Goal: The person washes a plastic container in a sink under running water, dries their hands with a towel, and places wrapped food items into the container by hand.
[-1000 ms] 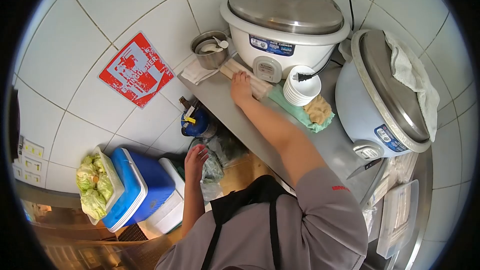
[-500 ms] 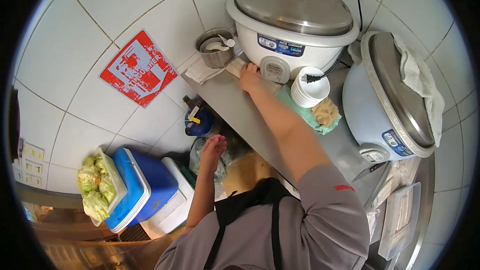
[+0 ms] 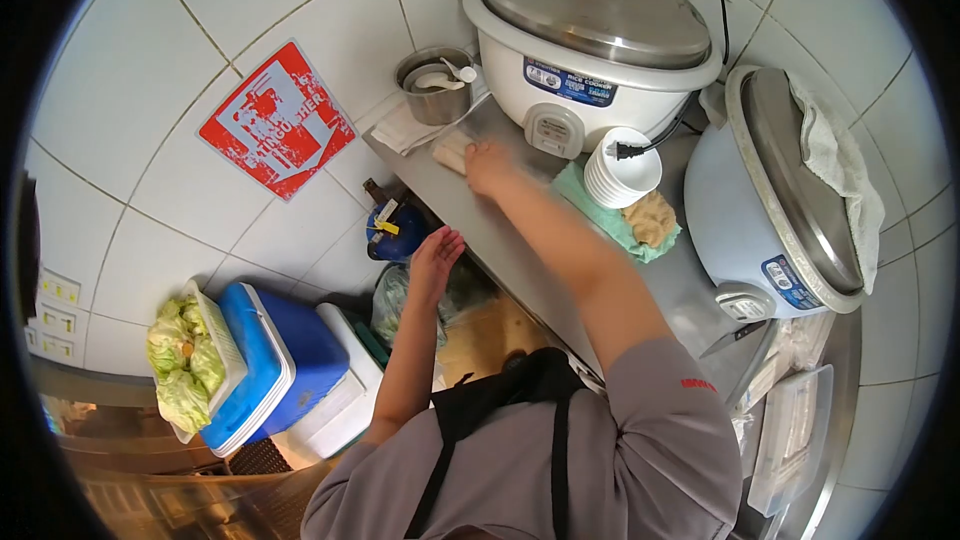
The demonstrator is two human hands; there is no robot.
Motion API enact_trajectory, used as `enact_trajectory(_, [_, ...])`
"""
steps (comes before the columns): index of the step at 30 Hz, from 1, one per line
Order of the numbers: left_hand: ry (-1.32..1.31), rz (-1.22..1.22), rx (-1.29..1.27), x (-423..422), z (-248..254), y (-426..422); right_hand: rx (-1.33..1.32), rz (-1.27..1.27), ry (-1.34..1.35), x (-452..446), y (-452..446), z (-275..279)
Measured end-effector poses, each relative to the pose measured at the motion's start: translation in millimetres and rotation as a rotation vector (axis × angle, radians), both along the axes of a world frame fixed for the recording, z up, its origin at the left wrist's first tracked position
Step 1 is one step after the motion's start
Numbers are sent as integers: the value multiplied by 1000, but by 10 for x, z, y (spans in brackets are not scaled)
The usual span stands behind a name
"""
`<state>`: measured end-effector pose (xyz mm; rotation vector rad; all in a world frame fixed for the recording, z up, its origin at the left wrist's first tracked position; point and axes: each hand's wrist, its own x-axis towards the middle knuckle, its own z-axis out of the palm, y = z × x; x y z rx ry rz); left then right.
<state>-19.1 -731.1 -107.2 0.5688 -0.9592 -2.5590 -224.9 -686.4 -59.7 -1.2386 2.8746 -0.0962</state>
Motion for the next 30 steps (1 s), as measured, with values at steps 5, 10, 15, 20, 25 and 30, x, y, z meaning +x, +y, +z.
enact_trajectory(5, [-202,192,131,-45,-185,94,-59,95,-216,853,110,217])
enact_trajectory(10, [126,108,194,-168,-163,176,-241,236,-193,970,299,176])
enact_trajectory(15, [24,238,157,-213,-268,241,-385,-63,-483,713,367,-136])
enact_trajectory(20, [32,315,179,-166,-194,324,-401,41,-580,904,451,127])
enact_trajectory(25, [127,347,30,-89,289,650,-412,187,-55,1347,883,493])
enact_trajectory(30, [150,125,88,-109,793,1269,-442,52,-10,1560,1696,701])
